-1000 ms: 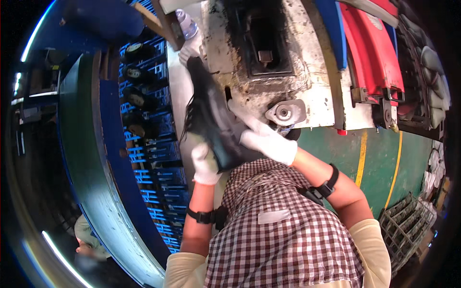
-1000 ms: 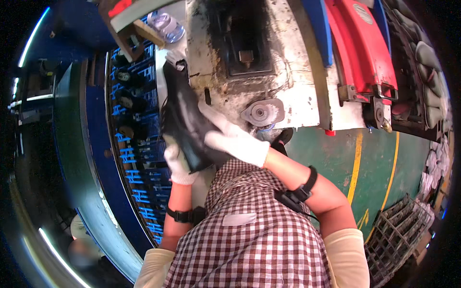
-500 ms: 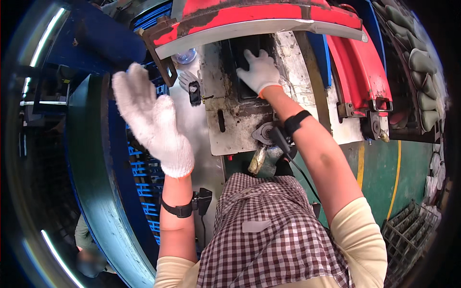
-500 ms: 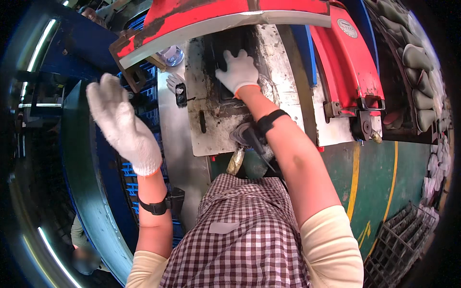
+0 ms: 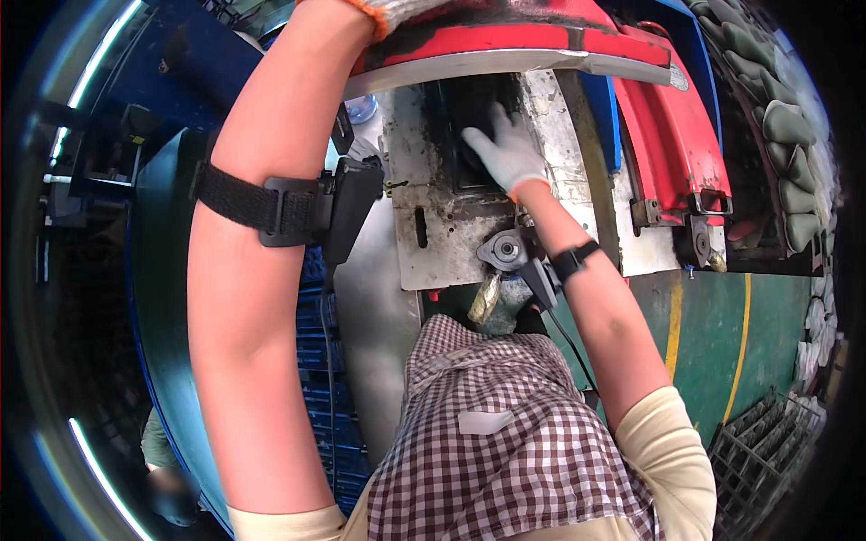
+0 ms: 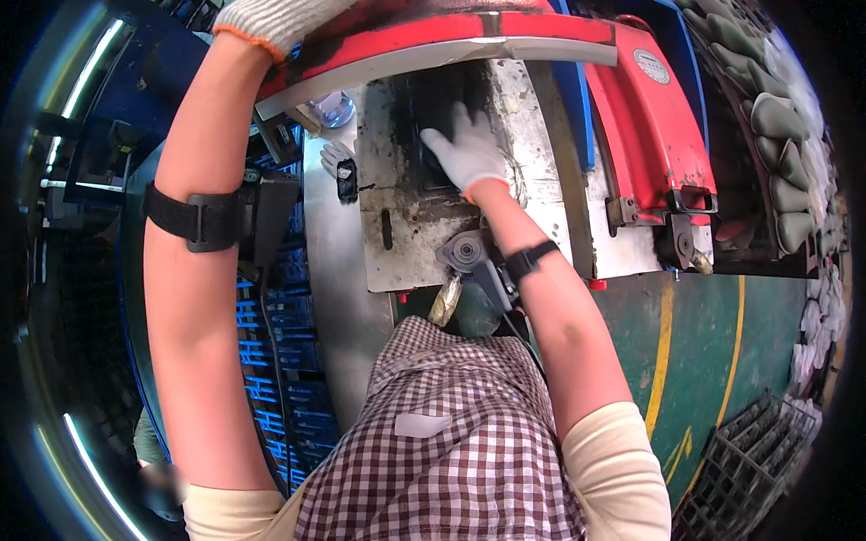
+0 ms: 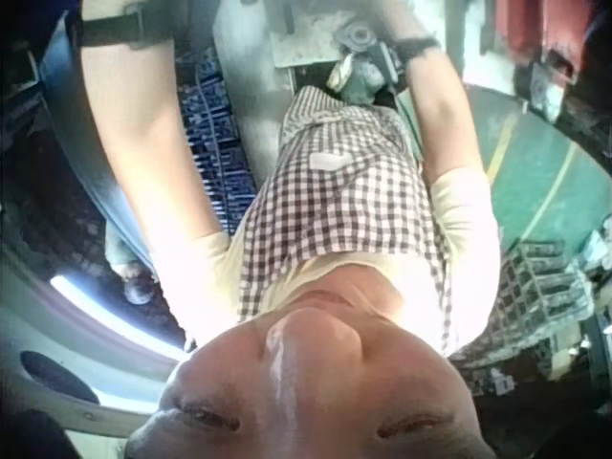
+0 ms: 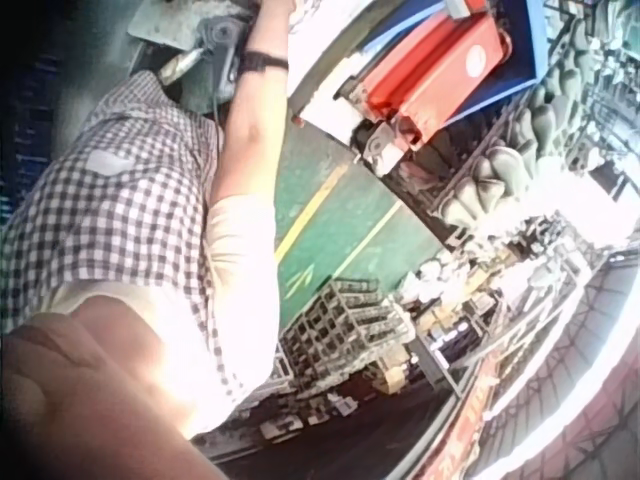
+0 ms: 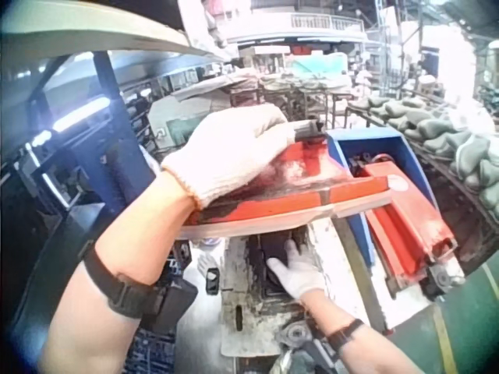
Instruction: Operating a heat-setting or sole-pressing machine to shape and set the soles of black leather shoes.
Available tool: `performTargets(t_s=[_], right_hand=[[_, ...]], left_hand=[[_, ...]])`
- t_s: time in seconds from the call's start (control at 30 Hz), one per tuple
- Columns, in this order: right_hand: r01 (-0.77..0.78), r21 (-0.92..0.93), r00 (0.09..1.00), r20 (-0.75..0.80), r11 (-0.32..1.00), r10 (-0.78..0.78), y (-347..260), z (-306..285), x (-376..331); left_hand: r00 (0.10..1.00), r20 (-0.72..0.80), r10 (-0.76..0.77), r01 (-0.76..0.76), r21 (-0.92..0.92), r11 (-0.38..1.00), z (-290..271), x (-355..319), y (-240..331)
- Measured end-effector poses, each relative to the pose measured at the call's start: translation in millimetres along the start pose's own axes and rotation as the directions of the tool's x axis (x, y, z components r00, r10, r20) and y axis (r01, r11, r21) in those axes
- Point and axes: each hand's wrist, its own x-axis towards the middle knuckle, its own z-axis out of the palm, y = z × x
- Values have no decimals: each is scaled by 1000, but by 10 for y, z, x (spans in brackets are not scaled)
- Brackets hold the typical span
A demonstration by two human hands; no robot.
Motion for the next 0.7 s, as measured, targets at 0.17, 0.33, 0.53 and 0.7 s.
performTargets(t_s=[0.17, 0.33, 0.53, 0.7], right_hand=[[127, 350, 955, -297, 928, -19, 662, -455, -1156], [-301, 539, 951, 236, 787, 201, 1379, -437, -2401], [-628, 376, 541, 840, 681, 34, 1234, -393, -2500], [-787, 487, 422, 873, 379, -244, 809, -157, -2280]], left_hand=[[954, 295, -43, -2, 152, 988, 123, -21, 81], [680, 702, -211, 378, -89, 922, 422, -315, 323], [654, 722, -226, 365, -39, 930, 1176, -1139, 441], [719, 633, -287, 330, 54, 943, 1672, -1713, 542]])
